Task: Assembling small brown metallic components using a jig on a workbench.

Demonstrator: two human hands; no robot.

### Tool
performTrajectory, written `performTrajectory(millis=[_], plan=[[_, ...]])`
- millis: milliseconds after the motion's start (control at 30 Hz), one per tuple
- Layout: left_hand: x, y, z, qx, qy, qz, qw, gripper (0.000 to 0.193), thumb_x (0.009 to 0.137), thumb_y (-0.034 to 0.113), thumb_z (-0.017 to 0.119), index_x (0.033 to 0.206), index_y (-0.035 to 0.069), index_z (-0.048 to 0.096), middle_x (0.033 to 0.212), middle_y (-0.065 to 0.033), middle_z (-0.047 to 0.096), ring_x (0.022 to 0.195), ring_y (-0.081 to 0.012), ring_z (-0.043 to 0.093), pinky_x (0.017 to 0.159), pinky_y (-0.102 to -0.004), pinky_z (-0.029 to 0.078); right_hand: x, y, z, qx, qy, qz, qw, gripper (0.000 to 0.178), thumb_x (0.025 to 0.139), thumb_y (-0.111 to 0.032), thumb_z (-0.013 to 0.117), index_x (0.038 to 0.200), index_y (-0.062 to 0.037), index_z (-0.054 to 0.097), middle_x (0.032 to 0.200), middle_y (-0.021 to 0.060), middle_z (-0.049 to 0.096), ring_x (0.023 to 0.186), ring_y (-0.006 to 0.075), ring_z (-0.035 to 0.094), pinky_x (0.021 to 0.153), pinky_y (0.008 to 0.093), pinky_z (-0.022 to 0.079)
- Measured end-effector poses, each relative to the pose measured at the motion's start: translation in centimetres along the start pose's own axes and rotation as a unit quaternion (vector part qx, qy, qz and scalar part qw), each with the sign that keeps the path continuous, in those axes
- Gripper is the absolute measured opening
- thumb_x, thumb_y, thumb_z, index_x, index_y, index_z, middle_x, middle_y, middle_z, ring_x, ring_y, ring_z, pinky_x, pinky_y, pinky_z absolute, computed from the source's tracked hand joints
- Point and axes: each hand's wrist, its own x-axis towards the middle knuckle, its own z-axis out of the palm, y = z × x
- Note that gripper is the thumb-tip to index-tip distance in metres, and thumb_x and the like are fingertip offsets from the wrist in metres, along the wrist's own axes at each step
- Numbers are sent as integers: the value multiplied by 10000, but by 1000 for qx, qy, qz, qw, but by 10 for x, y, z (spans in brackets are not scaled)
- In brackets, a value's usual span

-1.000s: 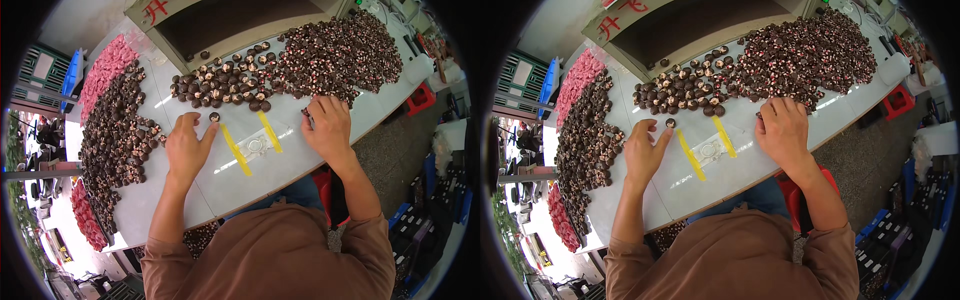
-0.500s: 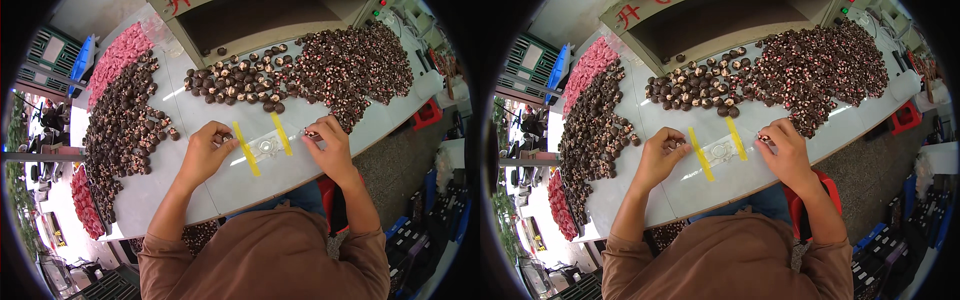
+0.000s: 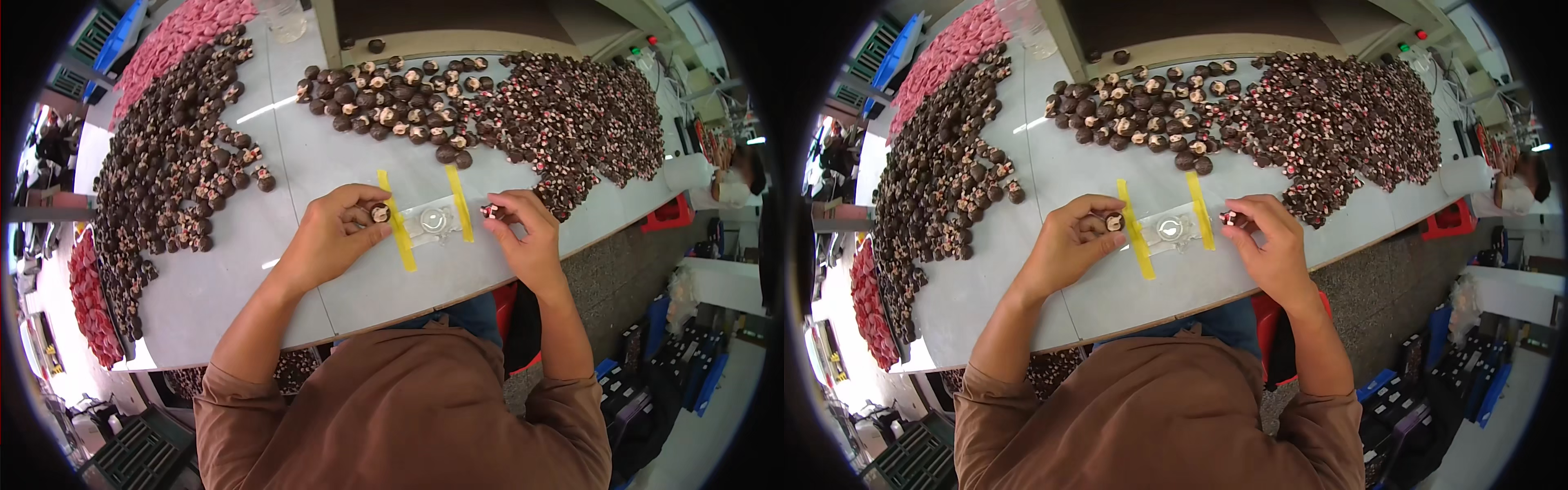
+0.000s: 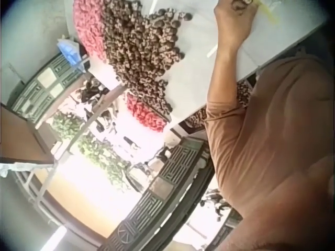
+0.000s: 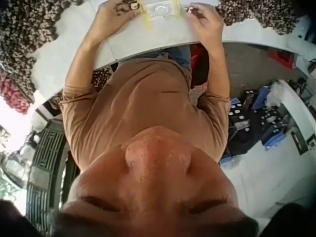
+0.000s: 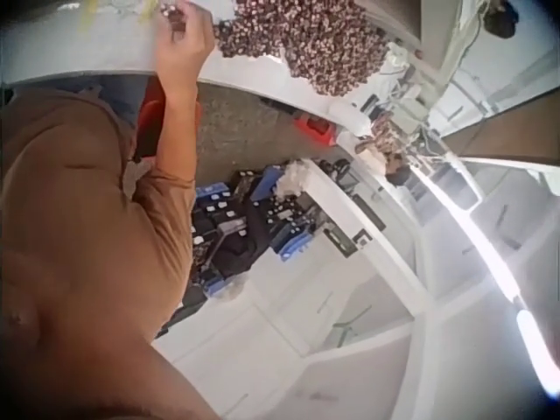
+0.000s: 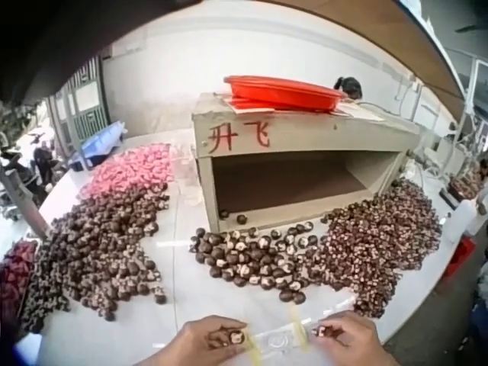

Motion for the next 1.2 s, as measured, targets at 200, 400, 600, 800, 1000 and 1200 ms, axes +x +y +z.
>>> performTrajectory(millis=[200,400,600,800,1000,1200], plan=[[-4,4,1,56,-11,40,998,329,917,-18,818,1227,-37,706,1057,-69,703,896,-77,664,798,-244,573,6,-14,0,-14,-42,-43,998,320,841,112,793,1146,32,736,1153,129,719,939,188,726,793,313,623],[-9,16,0,95,-17,34,995,303,863,26,870,1114,-25,708,963,-84,697,847,-117,674,744,-284,586,20,-42,7,-68,-109,-106,986,326,815,102,807,1124,19,749,1134,140,729,935,230,733,780,330,614],[-9,3,1,117,4,114,987,307,847,9,852,1113,-19,700,971,-116,694,812,-183,691,714,-327,594,29,-52,14,-166,-139,-153,964,336,784,70,827,1106,-2,764,1087,143,734,941,280,732,787,363,602],[-11,-7,7,114,16,164,980,337,831,-32,822,1153,-5,728,1023,-138,699,835,-253,716,728,-366,610,34,-54,17,-224,-165,-174,945,332,786,45,830,1106,-9,765,1060,137,732,923,300,726,780,386,590],[-12,-7,8,141,6,175,974,369,821,-39,815,1180,4,741,1041,-151,701,856,-300,720,740,-371,626,38,-56,22,-247,-179,-201,931,318,788,26,824,1097,-10,761,1030,128,719,875,305,705,734,397,566],[-13,-5,6,138,2,166,976,389,814,-33,827,1189,-14,723,1037,-155,701,862,-292,726,739,-368,629,43,-62,24,-270,-194,-208,920,313,788,17,824,1094,-11,760,1024,123,709,867,307,693,728,407,556]])
